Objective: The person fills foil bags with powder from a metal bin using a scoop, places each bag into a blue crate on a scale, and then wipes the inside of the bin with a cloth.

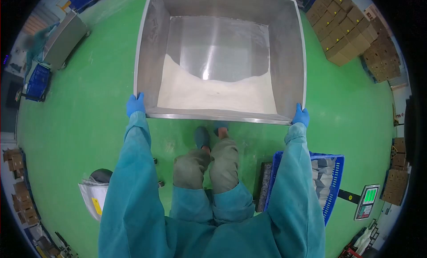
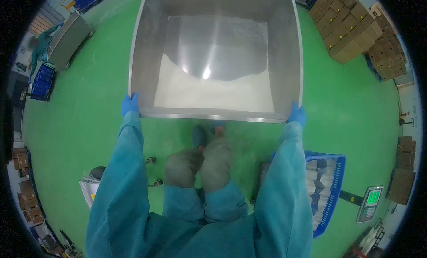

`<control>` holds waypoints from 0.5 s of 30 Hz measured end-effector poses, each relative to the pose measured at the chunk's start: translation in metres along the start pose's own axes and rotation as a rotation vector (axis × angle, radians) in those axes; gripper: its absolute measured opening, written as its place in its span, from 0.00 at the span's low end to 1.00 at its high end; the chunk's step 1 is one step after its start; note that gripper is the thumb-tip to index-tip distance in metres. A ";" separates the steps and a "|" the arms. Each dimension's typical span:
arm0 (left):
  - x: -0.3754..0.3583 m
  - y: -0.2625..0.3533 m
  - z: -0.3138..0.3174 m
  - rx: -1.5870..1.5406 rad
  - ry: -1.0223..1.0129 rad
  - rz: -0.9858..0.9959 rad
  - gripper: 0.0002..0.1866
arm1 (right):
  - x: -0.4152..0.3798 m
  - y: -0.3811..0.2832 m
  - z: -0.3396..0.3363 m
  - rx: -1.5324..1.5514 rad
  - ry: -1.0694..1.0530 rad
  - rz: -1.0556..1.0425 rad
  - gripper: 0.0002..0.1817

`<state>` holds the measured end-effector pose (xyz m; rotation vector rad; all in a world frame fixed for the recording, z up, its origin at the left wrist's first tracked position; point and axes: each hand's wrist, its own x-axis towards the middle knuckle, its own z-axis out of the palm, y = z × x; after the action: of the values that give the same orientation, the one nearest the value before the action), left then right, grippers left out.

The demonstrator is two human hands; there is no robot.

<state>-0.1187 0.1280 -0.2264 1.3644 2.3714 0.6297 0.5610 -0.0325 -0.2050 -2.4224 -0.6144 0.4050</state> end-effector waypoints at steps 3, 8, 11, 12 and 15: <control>-0.010 0.011 -0.011 0.040 -0.009 0.022 0.25 | 0.006 -0.003 -0.003 -0.050 0.004 -0.040 0.33; -0.023 0.015 -0.025 0.111 -0.044 0.031 0.24 | 0.003 -0.009 -0.019 -0.100 -0.087 -0.040 0.32; -0.022 0.005 -0.020 0.151 -0.083 0.012 0.23 | -0.007 0.003 -0.031 -0.131 -0.103 -0.081 0.31; -0.023 0.005 -0.023 0.115 -0.082 0.028 0.23 | -0.013 0.007 -0.034 -0.128 -0.110 -0.090 0.31; -0.060 -0.016 -0.032 0.081 -0.095 0.042 0.22 | -0.013 0.046 -0.034 -0.034 -0.023 -0.074 0.27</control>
<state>-0.1170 0.0620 -0.2039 1.4484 2.3215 0.4737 0.5791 -0.0883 -0.2049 -2.4217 -0.7245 0.3949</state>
